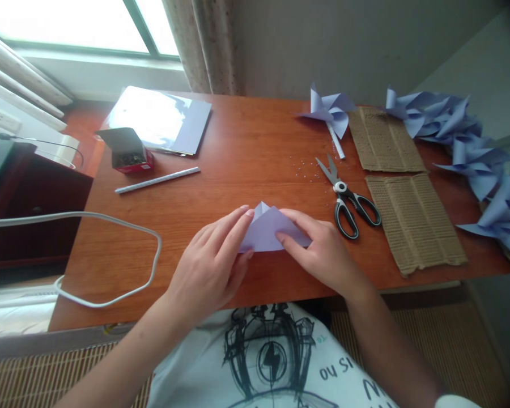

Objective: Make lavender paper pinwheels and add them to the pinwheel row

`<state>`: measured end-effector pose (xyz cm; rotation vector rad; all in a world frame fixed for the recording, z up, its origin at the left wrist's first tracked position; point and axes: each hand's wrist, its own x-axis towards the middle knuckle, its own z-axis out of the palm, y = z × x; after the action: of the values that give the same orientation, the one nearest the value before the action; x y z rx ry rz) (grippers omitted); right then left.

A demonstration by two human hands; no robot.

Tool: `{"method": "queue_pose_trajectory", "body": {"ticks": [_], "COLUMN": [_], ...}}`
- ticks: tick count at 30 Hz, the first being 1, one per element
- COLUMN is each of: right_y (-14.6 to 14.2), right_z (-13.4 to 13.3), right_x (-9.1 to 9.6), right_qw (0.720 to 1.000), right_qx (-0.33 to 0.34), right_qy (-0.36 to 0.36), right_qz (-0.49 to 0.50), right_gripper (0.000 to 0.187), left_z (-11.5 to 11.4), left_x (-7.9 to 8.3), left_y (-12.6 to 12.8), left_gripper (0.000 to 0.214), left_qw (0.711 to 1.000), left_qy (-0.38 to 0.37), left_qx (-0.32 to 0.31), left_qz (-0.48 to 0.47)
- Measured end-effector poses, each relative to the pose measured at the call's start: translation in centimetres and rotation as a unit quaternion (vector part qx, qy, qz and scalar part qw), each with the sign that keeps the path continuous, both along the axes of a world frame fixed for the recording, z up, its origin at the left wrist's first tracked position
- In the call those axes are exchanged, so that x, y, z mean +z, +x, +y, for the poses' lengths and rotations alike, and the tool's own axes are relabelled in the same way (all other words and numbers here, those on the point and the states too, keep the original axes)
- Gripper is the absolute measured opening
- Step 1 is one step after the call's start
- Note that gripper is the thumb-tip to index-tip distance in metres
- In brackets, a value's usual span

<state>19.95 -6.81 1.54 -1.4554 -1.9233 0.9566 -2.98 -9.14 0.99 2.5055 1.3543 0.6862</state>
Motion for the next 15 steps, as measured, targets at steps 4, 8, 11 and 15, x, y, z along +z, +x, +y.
{"method": "queue_pose_trajectory", "body": {"ticks": [4, 8, 11, 15], "right_y": [-0.7, -1.0, -0.8, 0.0], "right_z": [0.8, 1.2, 1.2, 0.8], "right_x": [0.2, 0.2, 0.1, 0.1], "right_qw": [0.998, 0.995, 0.996, 0.998], "right_qx": [0.012, 0.028, 0.040, 0.068], "right_qy": [-0.005, -0.004, -0.002, 0.006], "right_qz": [-0.062, -0.098, -0.074, 0.001], "right_gripper": [0.034, 0.029, 0.029, 0.027], "left_z": [-1.5, -2.7, -2.7, -0.8], "left_x": [0.9, 0.3, -0.4, -0.6], "left_y": [1.4, 2.7, 2.8, 1.4], "left_gripper": [0.065, 0.059, 0.060, 0.072], "left_qw": [0.998, 0.995, 0.997, 0.999], "left_qy": [0.047, 0.024, 0.021, 0.023], "left_qx": [-0.011, -0.036, -0.031, 0.023], "left_qz": [0.043, 0.089, 0.061, -0.041]}}
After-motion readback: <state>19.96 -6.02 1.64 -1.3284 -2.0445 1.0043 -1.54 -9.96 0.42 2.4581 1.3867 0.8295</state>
